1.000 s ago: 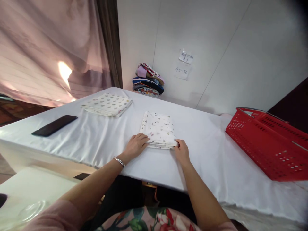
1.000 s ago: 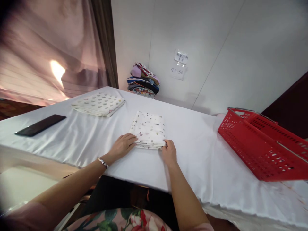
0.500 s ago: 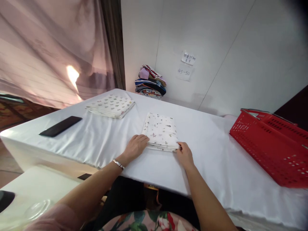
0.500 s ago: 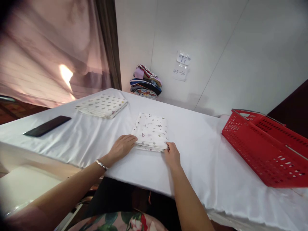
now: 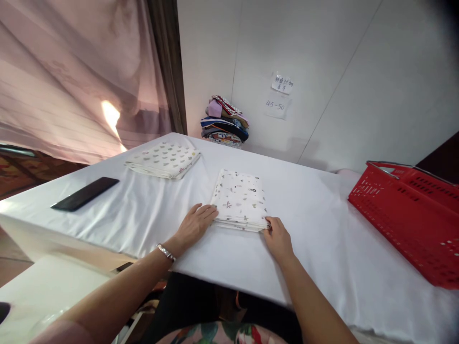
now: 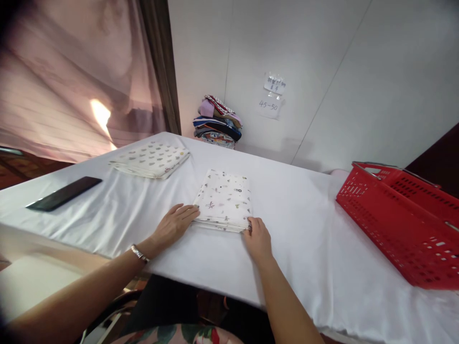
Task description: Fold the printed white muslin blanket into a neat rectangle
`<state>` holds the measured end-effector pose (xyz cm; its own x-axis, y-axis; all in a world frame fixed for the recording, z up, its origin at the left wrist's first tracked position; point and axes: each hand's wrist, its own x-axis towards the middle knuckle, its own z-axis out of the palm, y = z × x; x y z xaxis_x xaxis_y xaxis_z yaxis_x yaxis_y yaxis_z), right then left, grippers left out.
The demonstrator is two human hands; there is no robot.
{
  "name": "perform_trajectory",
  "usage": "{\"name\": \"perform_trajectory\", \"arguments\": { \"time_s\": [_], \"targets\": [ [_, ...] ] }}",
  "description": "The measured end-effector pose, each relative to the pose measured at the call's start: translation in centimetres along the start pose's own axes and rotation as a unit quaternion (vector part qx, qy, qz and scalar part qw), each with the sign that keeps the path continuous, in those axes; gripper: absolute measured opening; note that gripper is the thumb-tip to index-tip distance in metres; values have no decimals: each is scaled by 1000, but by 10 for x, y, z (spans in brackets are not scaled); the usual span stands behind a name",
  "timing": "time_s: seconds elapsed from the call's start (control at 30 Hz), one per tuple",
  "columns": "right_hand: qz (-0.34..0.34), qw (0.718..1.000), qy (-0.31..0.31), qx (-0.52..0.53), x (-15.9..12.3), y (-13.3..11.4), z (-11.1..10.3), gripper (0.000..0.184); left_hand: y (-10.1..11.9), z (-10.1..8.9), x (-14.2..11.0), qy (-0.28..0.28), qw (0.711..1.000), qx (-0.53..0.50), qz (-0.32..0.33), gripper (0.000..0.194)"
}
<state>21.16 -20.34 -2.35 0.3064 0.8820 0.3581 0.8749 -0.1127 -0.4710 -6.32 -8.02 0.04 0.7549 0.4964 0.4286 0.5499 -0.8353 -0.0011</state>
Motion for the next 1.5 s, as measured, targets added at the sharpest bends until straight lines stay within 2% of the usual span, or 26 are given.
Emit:
{"name": "perform_trajectory", "arguments": {
  "time_s": [0.23, 0.37, 0.47, 0.6, 0.73, 0.87, 1.1, 1.27, 1.37, 1.5],
  "targets": [
    [-18, 1000, -13, 1, 0, 0, -2, 34, -1, 12, -11, -28, 999, -16, -39, 45],
    [-20, 999, -20, 18, 1, 1, -3, 35, 4, 3, -12, -28, 996, -38, -69, 48],
    [-21, 999, -18, 25, 1, 3, -2, 34, 13, -7, -5, -6, 995, -52, -83, 38],
    [-17, 999, -9, 28, 1, 4, 2, 36, 32, -11, 16, 39, 995, -79, -45, 29],
    [-18, 999, -6, 39, 0, 4, 3, 37, 44, -1, 35, 28, 992, -119, -9, 25],
    [-16, 998, -3, 52, 0, 1, 0, 37, 37, 13, 41, 8, 989, -147, 10, 23],
    [-92, 994, 28, 52, 0, -1, 0, 42, 24, 19, 34, 20, 987, -156, 42, 25],
    [-104, 993, 31, 55, 1, 5, 5, 41, 31, 11, 38, 3, 993, -109, 49, 23],
    [-107, 992, 36, 56, 2, 5, 5, 41, 39, 6, 46, -5, 995, -68, 74, 24],
    [-137, 988, 57, 47, 2, -3, 2, 42, 46, 10, 57, -26, 992, -59, 110, 22]
  ]
}}
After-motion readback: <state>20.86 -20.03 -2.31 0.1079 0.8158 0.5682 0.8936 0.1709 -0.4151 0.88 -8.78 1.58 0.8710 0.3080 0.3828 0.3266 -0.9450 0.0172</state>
